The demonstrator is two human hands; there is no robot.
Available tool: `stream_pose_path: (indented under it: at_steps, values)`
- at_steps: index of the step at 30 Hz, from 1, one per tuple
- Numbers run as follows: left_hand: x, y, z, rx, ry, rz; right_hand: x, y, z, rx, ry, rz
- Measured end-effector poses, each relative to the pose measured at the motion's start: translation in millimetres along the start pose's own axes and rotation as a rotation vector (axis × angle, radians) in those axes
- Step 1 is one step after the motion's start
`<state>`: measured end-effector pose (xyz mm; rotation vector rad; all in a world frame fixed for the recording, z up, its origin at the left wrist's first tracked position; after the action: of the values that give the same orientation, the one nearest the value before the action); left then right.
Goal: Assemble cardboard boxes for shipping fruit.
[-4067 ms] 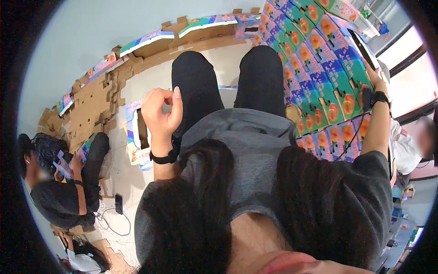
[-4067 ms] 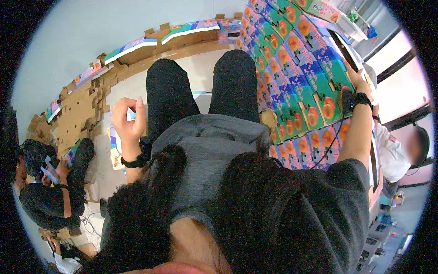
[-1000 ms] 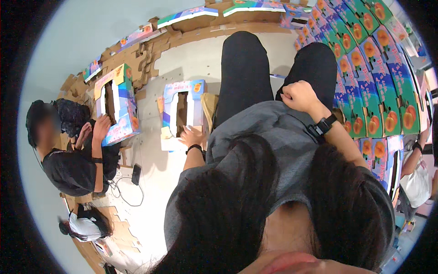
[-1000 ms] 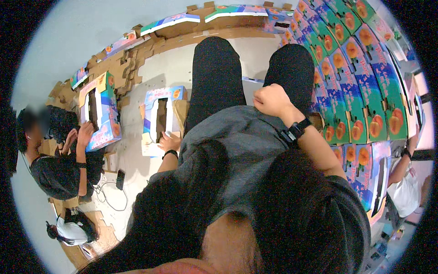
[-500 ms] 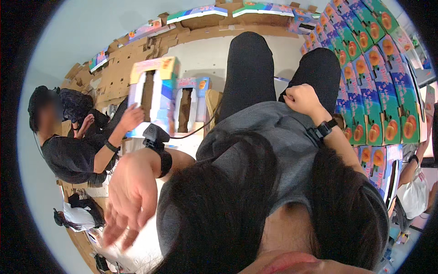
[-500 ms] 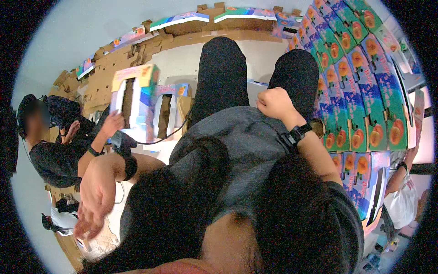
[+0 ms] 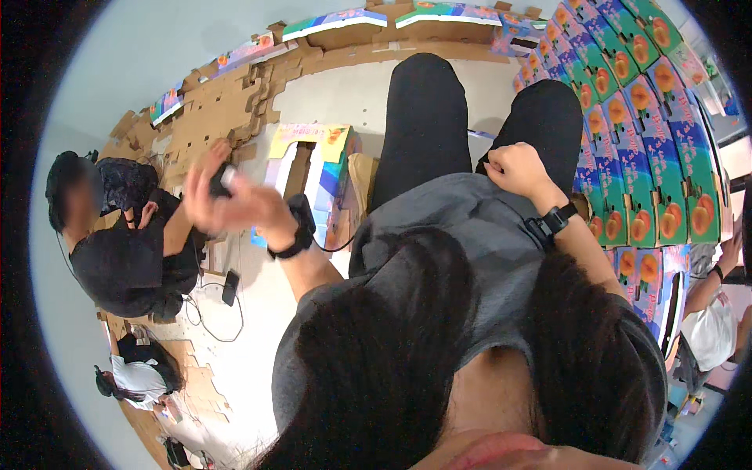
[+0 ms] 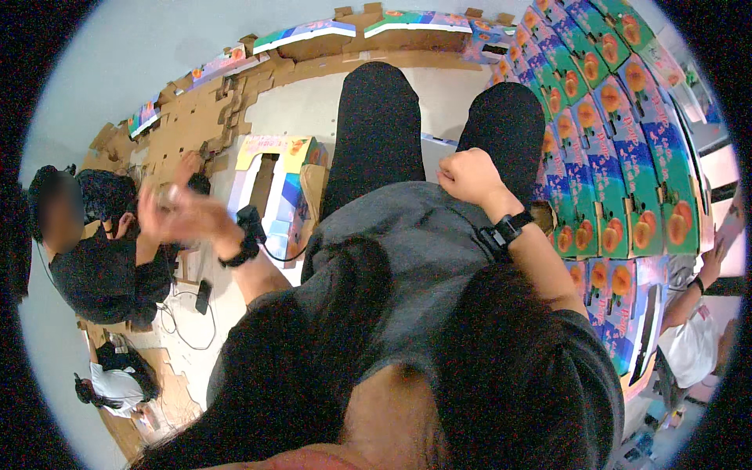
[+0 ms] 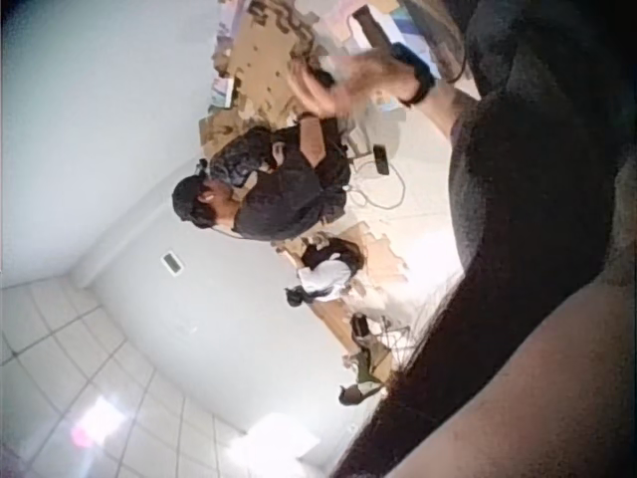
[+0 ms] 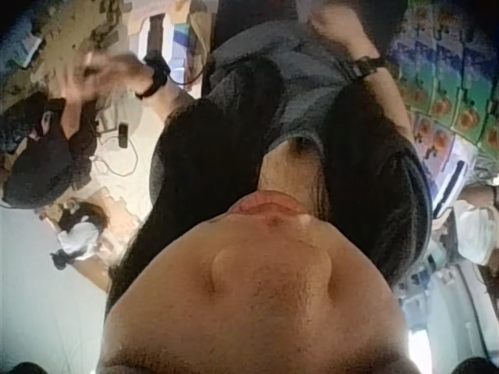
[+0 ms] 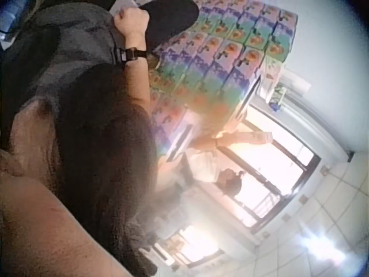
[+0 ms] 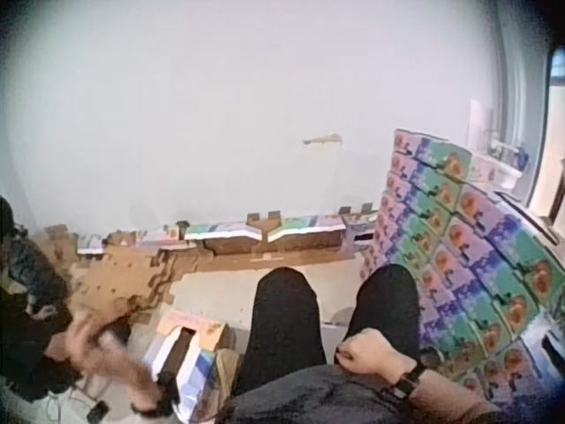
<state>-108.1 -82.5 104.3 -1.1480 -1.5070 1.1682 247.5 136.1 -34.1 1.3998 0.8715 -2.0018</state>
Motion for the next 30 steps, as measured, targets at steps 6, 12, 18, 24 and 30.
stream_pose_path:
  at_steps: [6, 12, 18, 24, 30]
  values:
    - [99, 257, 104, -0.180, -0.437, 1.076, -1, -3, 8, -0.020, -0.004, -0.013]
    - [75, 370, 107, -0.408, -0.691, 1.795, 0, -1, 3, 0.001, -0.003, 0.006]
    - [81, 336, 124, -0.610, -0.532, 1.431, 1, -3, 5, -0.032, 0.004, -0.005]
    - [124, 212, 82, -0.553, -0.133, 0.965, -10, -1, 6, -0.039, -0.072, -0.079]
    - [132, 67, -49, -0.113, 0.211, 0.889, -116, 17, 38, -0.180, 0.056, -0.579]
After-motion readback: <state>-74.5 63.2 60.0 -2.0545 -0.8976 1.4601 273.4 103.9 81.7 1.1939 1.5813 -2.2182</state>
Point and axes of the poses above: each hand's wrist, its own y-axis away from the middle knuckle, its own x-axis out of the palm, z = x × y, the point moved 10 cm from there along -y, towards the middle knuckle, and after that the axes turned 6 degrees about -y, right-handed, at the moved point
